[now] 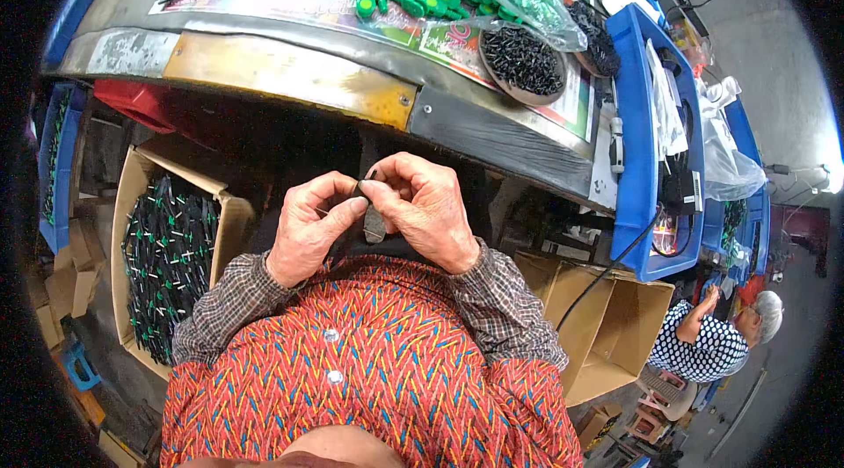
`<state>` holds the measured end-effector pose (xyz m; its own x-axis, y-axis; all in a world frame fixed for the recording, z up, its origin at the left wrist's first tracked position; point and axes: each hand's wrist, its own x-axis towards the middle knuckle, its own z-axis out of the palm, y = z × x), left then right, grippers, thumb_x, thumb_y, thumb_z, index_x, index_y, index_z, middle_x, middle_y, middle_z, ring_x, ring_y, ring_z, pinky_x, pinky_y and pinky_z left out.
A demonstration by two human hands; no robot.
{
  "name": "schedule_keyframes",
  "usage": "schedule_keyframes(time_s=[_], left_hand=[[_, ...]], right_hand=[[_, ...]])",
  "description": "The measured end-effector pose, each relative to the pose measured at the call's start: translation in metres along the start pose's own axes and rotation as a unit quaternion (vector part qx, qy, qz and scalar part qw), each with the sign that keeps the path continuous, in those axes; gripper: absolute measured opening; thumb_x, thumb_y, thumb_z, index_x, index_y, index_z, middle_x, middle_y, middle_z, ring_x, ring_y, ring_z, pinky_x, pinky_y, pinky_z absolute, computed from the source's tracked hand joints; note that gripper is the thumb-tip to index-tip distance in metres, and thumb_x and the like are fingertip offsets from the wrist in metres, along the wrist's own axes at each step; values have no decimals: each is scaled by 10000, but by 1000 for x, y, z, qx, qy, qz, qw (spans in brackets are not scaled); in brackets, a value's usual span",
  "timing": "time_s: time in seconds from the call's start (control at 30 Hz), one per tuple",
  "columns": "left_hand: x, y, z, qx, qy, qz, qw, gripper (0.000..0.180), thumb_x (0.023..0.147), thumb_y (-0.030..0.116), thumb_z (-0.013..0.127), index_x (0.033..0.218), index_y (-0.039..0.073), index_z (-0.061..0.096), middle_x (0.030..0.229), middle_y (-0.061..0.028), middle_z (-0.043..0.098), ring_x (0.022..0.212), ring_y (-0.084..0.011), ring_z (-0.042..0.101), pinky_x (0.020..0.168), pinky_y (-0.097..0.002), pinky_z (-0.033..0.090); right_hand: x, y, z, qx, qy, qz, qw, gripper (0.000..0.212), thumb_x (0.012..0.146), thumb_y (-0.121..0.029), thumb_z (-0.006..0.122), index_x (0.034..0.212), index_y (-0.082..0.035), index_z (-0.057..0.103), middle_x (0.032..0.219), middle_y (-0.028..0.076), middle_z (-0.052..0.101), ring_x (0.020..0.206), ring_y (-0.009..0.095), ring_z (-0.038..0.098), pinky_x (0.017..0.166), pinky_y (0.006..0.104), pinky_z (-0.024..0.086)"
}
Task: The person assembles plastic tools by attaching black handles, green components, and small pins together by hand, then places the completed items into a cardboard box.
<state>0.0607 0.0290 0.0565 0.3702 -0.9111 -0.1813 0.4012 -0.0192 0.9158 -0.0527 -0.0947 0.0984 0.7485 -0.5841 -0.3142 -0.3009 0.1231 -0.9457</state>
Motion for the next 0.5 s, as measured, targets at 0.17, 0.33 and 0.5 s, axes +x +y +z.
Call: schedule_keyframes(time_s=[0.17,0.33,0.5], left_hand=[[3,8,2,6,-9,-19,1000,81,895,60,623,944,-4,627,769,41,591,689,-3,480,589,-178,396],[9,17,6,-15,-4,-25,1000,67,883,51,627,901,-13,619,686,26,576,594,-11,488,512,-184,393],[10,21,0,-9,-5,-36,999,61,877,41,632,886,-18,616,683,26,563,592,-11,480,507,-188,387]], right_hand=[[2,-8,-4,-19,-6,-7,1000,86,856,-47,653,895,22,617,717,3,597,522,29,517,430,188,424],[5,-12,-10,-53,-4,-17,998,94,852,-48,653,904,26,628,710,8,593,540,46,534,470,203,441],[24,-49,-34,-205,-47,-144,967,93,823,-57,675,883,13,659,701,55,594,553,84,541,510,246,437]])
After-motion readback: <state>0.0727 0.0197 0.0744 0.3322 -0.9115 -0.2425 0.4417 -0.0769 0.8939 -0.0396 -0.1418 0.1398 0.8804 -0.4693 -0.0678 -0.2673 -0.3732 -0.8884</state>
